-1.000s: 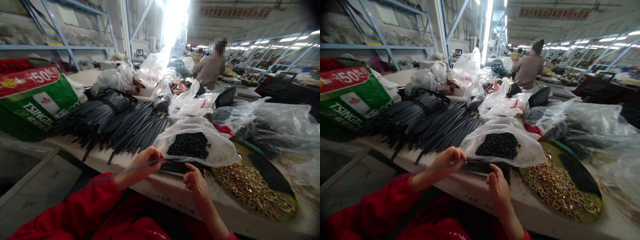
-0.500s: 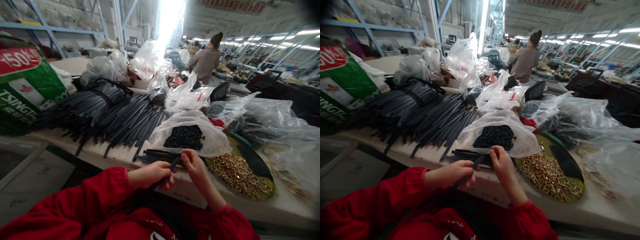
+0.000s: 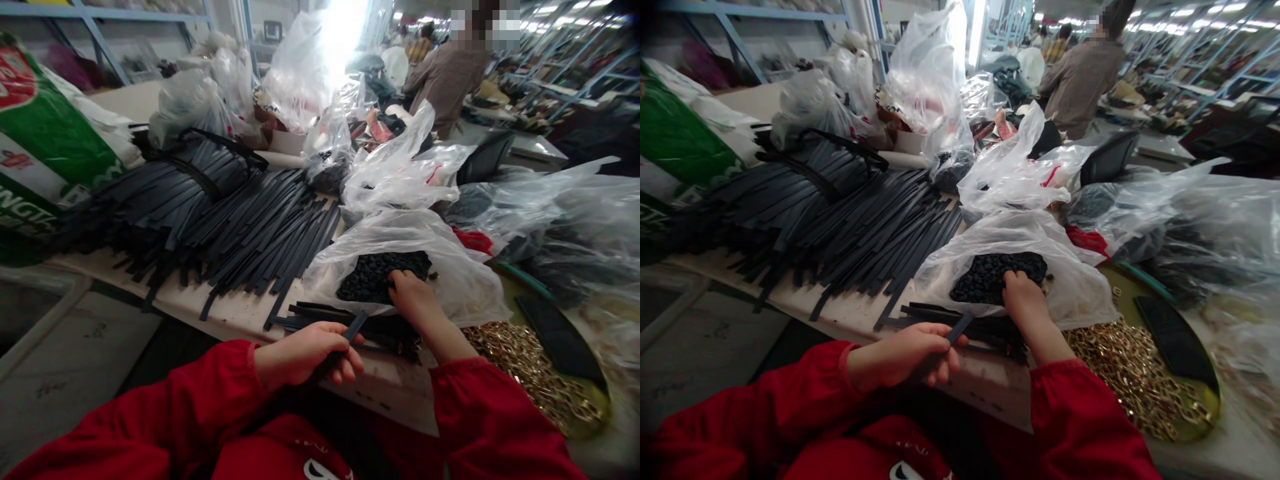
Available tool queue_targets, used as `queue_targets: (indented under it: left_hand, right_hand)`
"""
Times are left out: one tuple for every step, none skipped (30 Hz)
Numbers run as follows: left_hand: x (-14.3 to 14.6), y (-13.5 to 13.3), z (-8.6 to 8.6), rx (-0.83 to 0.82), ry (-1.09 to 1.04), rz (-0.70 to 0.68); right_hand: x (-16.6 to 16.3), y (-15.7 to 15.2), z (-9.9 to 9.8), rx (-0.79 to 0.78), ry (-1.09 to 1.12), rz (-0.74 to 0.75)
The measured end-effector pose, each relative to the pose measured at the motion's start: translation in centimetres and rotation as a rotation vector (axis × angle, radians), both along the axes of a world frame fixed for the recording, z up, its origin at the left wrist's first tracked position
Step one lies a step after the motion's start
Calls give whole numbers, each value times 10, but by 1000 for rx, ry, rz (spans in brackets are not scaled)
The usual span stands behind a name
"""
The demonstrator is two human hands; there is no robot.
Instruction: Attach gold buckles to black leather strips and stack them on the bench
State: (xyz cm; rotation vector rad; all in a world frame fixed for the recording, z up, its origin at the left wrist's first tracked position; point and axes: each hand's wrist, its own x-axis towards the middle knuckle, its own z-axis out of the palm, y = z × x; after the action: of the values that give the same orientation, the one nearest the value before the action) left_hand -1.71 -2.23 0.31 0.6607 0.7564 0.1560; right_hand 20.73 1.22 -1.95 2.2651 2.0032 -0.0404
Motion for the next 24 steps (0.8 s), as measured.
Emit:
queue_targets:
  left_hand:
    - [0,0,0,-7,3,1]
    - [0,0,-1,-10,6,3]
    - [0,0,-1,-8,9,5]
    - [0,-2,-1,-1,8,9]
    - [-1,-3,-1,10,2,13]
    - [-3,-5,-1,21,-8,17]
    - [-4,-7,-1,29,-19,22]
    - [-6,-9,-1,33,-30,28]
    - [-7,-12,0,34,-41,32]
    - [-9,-14,1,36,-49,34]
    - [-10,-17,2,38,-56,33]
    - [-11,-19,3,45,-63,29]
    - [-12,-22,5,57,-69,22]
    - [-13,-25,7,73,-72,12]
    - [-13,-27,8,92,-75,-2]
    - [-13,-30,10,116,-76,-18]
    - [-13,-33,11,147,-75,-40]
    - [-12,-36,13,190,-70,-66]
    - [-12,-38,14,250,-57,-94]
    - [-11,-41,14,329,-34,-117]
    - [-10,-44,15,430,2,-133]
    - [-10,-46,15,548,47,-141]
    - [-9,-48,15,678,95,-143]
    - [-9,-50,15,808,142,-143]
  right_hand:
    - [-1,1,1,-11,-12,1]
    - [-1,2,1,-14,-13,-2]
    - [-2,3,0,-11,-10,-5]
    - [-1,3,0,-5,-8,-9]
    - [0,4,-1,2,-3,-13]
    - [1,5,-1,11,5,-17]
    - [3,5,-1,23,16,-21]
    - [5,4,1,36,28,-25]
    - [8,3,3,48,30,-26]
    - [10,-1,7,75,46,-24]
    - [11,-6,11,121,100,-21]
    - [12,-13,16,179,206,-25]
    - [10,-23,21,230,371,-36]
    - [7,-35,26,263,590,-61]
    - [3,-48,30,277,843,-103]
    - [-4,-61,32,250,1092,-159]
    - [-12,-75,33,223,1302,-232]
    - [-21,-89,33,214,1474,-309]
    - [-30,-101,31,226,1614,-390]
    - [-39,-111,28,246,1729,-466]
    - [-47,-119,25,261,1825,-530]
    - [-54,-126,21,277,1907,-582]
    - [-61,-131,18,289,1975,-620]
    - [-66,-134,16,300,2032,-642]
